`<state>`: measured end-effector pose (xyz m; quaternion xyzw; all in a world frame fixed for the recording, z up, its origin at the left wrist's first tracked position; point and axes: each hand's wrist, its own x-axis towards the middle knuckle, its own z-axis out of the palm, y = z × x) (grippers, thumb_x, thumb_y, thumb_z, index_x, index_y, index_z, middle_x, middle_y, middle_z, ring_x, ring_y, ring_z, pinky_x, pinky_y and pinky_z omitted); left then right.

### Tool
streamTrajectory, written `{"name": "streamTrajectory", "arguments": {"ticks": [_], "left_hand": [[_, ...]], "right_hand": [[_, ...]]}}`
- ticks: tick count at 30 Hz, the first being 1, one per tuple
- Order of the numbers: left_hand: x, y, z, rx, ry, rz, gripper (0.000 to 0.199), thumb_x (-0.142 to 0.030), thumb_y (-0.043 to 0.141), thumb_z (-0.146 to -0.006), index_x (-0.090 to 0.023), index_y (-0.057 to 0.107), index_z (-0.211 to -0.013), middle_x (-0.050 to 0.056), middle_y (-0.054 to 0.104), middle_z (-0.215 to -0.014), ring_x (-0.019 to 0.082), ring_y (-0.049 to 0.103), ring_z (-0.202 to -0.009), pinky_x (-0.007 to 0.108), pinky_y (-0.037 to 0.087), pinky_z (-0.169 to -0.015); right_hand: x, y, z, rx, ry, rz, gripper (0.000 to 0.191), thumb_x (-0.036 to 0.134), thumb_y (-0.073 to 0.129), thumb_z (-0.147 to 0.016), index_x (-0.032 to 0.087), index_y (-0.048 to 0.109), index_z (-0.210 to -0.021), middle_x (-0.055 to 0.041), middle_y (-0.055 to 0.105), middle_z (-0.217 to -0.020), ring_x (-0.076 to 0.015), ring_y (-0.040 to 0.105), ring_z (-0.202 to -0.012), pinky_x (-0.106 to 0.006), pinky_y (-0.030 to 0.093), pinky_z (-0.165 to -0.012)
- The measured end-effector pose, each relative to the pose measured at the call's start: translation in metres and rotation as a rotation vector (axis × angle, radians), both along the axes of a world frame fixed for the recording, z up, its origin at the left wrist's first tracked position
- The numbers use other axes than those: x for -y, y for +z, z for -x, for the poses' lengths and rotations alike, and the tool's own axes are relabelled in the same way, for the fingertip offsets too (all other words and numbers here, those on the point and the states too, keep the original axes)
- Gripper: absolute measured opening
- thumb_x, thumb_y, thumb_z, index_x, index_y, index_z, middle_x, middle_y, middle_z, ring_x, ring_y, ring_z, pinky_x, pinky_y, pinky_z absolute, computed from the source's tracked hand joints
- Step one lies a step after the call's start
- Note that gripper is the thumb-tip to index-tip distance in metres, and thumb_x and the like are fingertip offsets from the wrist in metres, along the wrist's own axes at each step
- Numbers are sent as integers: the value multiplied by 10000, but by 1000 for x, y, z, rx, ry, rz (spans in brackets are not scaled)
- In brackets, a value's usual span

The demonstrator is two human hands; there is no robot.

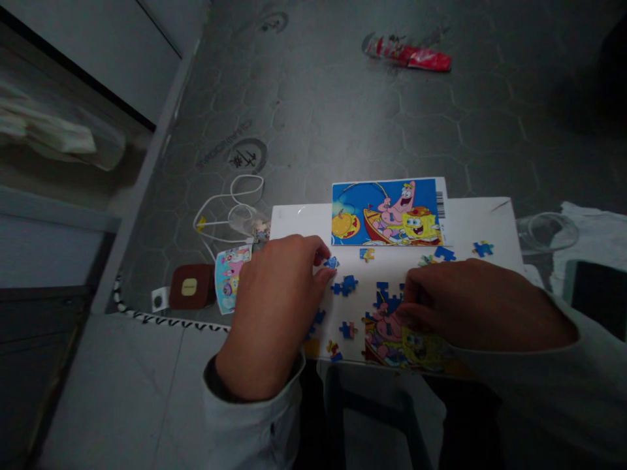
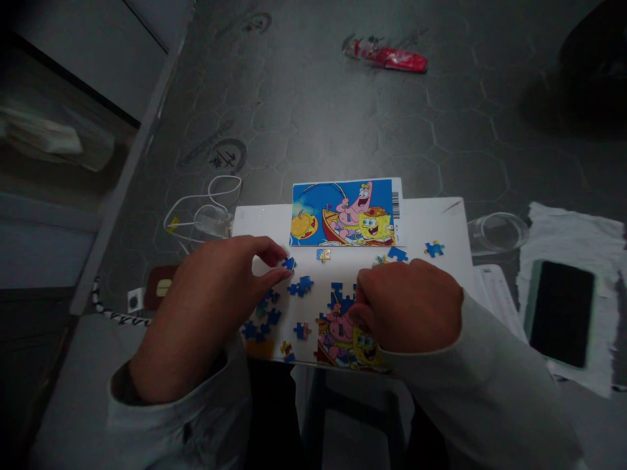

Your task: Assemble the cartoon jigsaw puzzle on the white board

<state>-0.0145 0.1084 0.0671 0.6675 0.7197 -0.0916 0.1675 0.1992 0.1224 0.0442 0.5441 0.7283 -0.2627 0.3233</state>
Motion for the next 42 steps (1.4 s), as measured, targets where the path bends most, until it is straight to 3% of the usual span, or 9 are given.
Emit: {"name": "streamTrajectory", "arguments": {"ticks": [5, 11, 15, 19, 22, 27, 33, 42], "left_hand": [[-2, -5, -1, 28, -14, -11, 132, -286, 834, -971, -292, 893, -1088, 73, 881, -1109, 390, 800, -1049, 451, 528, -826], [-2, -7, -2, 77, -73, -27, 105, -229, 821, -965, -276, 855, -1052, 72, 853, -1115, 366, 781, -1061, 422, 506, -837], [-1, -5, -3, 97, -49, -7, 86, -210, 836, -948, -277, 827, -1001, 39, 857, -1017, 338, 785, -978, 397, 475, -784], [0, -1, -7, 229, -51, -27, 222, -212, 808, -977, -327, 867, -1157, 5, 888, -1049, 277, 798, -940, 387, 513, -837], [0, 2, -13, 347, -74, 7, 205, -221, 766, -1011, -339, 908, -1101, 5, 907, -1046, 237, 814, -920, 371, 554, -901], [1, 0, -20, 364, -91, 127, 210, -244, 738, -1029, -331, 925, -1068, 29, 918, -1058, 274, 839, -959, 412, 586, -906], [-3, -10, -20, 354, -160, 134, 240, -175, 731, -1003, -310, 928, -1024, 35, 917, -1075, 299, 841, -1026, 439, 586, -968], [-2, -18, -20, 329, -136, 106, 161, -205, 799, -981, -294, 873, -1094, 23, 888, -1038, 291, 801, -974, 403, 501, -829]], "right_hand": [[0, -2, -1, -25, -11, -16, 195, 443, 719, -983, 287, 814, -914, -71, 837, -921, -254, 754, -794, -377, 408, -647], [-1, 4, 2, 7, -33, 28, 177, 409, 701, -1008, 281, 792, -927, -86, 832, -961, -290, 766, -869, -404, 418, -688], [-2, 5, 4, -12, -56, 18, 167, 405, 739, -981, 276, 792, -890, -86, 814, -904, -285, 756, -833, -394, 412, -673], [-2, 5, 5, -5, -35, -5, 182, 403, 726, -983, 268, 797, -883, -82, 807, -875, -271, 748, -813, -380, 402, -652], [-2, 6, 5, 3, -11, -1, 190, 401, 692, -997, 269, 812, -931, -88, 820, -914, -283, 762, -859, -380, 406, -657], [-2, 7, 4, -26, 3, -20, 195, 419, 710, -977, 266, 815, -917, -98, 820, -905, -292, 764, -845, -378, 403, -633], [-3, 9, 6, -6, -29, 16, 170, 391, 709, -997, 268, 821, -960, -96, 828, -954, -296, 777, -907, -376, 407, -662], [-1, 11, 8, 28, 7, 19, 195, 380, 675, -1018, 259, 827, -998, -98, 840, -981, -285, 783, -922, -367, 404, -664]]}}
